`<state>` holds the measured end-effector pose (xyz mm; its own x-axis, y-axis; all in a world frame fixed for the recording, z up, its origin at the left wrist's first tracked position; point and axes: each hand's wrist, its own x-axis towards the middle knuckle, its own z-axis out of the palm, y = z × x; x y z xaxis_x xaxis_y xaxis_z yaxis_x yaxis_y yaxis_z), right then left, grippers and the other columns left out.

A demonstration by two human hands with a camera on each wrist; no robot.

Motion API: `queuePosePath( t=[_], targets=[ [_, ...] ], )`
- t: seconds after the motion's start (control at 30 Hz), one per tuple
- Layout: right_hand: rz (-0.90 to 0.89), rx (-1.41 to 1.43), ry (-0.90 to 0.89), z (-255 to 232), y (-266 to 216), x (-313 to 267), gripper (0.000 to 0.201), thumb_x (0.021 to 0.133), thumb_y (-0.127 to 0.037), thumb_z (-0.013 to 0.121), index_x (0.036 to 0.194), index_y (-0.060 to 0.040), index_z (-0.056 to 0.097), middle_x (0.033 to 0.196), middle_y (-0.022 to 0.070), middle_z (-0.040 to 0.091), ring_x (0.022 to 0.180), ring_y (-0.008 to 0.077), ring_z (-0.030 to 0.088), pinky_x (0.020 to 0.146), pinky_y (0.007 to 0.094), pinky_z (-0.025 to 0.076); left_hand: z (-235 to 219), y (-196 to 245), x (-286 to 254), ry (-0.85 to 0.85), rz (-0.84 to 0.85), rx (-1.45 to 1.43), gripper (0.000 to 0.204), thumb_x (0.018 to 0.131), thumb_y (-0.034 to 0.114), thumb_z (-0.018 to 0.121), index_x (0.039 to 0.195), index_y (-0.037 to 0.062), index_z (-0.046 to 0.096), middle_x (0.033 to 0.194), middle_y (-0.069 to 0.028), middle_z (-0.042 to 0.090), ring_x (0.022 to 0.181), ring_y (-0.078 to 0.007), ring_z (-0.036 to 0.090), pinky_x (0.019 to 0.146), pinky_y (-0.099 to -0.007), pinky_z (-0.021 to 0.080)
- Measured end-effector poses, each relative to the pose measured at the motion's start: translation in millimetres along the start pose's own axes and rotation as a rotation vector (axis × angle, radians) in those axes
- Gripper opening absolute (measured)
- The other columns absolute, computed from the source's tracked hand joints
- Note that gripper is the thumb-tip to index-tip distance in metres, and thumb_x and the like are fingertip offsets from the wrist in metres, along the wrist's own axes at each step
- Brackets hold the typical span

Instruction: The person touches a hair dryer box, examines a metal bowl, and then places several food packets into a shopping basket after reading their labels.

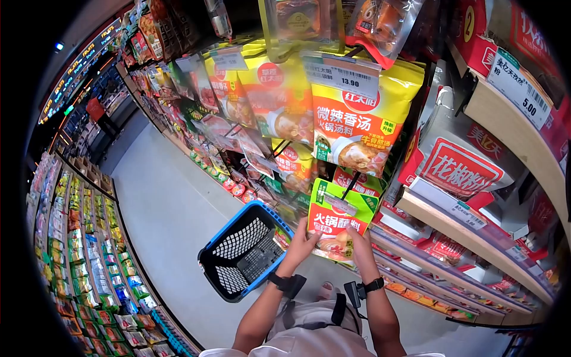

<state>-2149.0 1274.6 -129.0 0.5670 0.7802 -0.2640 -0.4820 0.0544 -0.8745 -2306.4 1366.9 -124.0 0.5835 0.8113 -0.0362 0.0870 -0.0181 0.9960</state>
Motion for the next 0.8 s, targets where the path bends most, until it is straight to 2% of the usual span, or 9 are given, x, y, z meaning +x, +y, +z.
queuePosePath(
  t=[0.27,0.37,0.4,0.5,0.53,0.63,0.67,0.77,0.8],
  targets=[
    [-0.076,0.018,0.126,11.8,0.7,-0.6,0.03,0.091,-0.014,0.057,0.116,0.0027,0.054,0.111,0.0098,0.061,0.098,0.0164,0.058,0.087,0.0302,0.045,0.9,7.7,9.7,-0.014,-0.012,0.04,0.044,0.089,0.013,0.061,0.126,0.0015,0.04,0.095,-0.0037,0.059,0.075,-0.0074,0.05,0.064,-0.0224,0.043],
    [-0.147,-0.058,0.227,23.8,-5.4,24.7,0.029,0.091,-0.014,0.055,0.114,0.004,0.053,0.107,0.0104,0.061,0.094,0.0173,0.057,0.084,0.031,0.045,6.9,2.7,37.0,0.038,0.089,0.188,0.043,0.088,0.014,0.061,0.124,0.0021,0.041,0.098,-0.0134,0.06,0.074,-0.0146,0.058,0.065,-0.0291,0.047],
    [-0.168,-0.101,0.271,29.2,-11.4,33.0,0.028,0.091,-0.014,0.053,0.112,0.0044,0.053,0.104,0.0107,0.062,0.092,0.0175,0.057,0.082,0.0312,0.045,11.4,13.0,46.4,0.055,0.049,0.239,0.043,0.086,0.016,0.062,0.123,0.0032,0.043,0.093,-0.0164,0.062,0.073,-0.0175,0.059,0.064,-0.0306,0.047],
    [-0.232,-0.07,0.334,26.8,-8.1,56.6,0.025,0.09,-0.014,0.049,0.105,0.0053,0.056,0.094,0.0114,0.062,0.083,0.0189,0.057,0.076,0.0318,0.044,17.1,7.7,79.8,0.062,0.219,0.327,0.043,0.085,0.015,0.062,0.122,0.0049,0.043,0.083,-0.0159,0.062,0.068,-0.0194,0.061,0.062,-0.0323,0.047],
    [-0.201,-0.038,0.326,27.3,-10.6,61.6,0.024,0.09,-0.013,0.049,0.104,0.0055,0.056,0.094,0.0114,0.062,0.082,0.0193,0.057,0.076,0.032,0.044,17.1,18.8,81.4,0.036,0.127,0.325,0.044,0.084,0.014,0.062,0.123,0.0062,0.042,0.073,-0.0139,0.06,0.061,-0.0212,0.061,0.059,-0.0336,0.047],
    [-0.264,-0.081,0.307,25.9,-5.6,71.5,0.025,0.091,-0.013,0.048,0.105,0.0063,0.056,0.095,0.0109,0.063,0.083,0.0197,0.058,0.079,0.0332,0.045,18.6,-8.8,100.6,0.019,0.133,0.219,0.046,0.084,0.013,0.061,0.124,0.0059,0.04,0.067,-0.0115,0.058,0.056,-0.0208,0.06,0.055,-0.0341,0.047],
    [-0.314,-0.079,0.306,22.5,5.0,76.7,0.026,0.091,-0.014,0.048,0.105,0.0062,0.056,0.096,0.0109,0.063,0.084,0.0196,0.058,0.079,0.0332,0.045,17.9,-13.6,101.0,-0.014,0.07,0.185,0.047,0.084,0.012,0.061,0.125,0.0058,0.039,0.072,-0.0131,0.059,0.062,-0.0214,0.061,0.059,-0.035,0.047],
    [-0.389,-0.135,0.327,14.5,21.3,82.5,0.027,0.092,-0.015,0.049,0.108,0.006,0.055,0.097,0.0111,0.064,0.086,0.0197,0.059,0.081,0.0332,0.045,21.6,-49.2,107.7,0.039,0.263,0.111,0.047,0.084,0.012,0.061,0.124,0.0067,0.039,0.081,-0.0159,0.061,0.07,-0.0223,0.062,0.064,-0.0372,0.048],
    [-0.384,-0.143,0.32,14.2,20.4,81.8,0.028,0.092,-0.016,0.049,0.108,0.0061,0.055,0.097,0.0113,0.064,0.086,0.0197,0.059,0.081,0.0333,0.045,22.3,-54.5,108.6,0.033,0.216,0.117,0.046,0.083,0.012,0.061,0.124,0.0071,0.039,0.084,-0.0168,0.061,0.072,-0.023,0.063,0.065,-0.0376,0.048]
  ],
)
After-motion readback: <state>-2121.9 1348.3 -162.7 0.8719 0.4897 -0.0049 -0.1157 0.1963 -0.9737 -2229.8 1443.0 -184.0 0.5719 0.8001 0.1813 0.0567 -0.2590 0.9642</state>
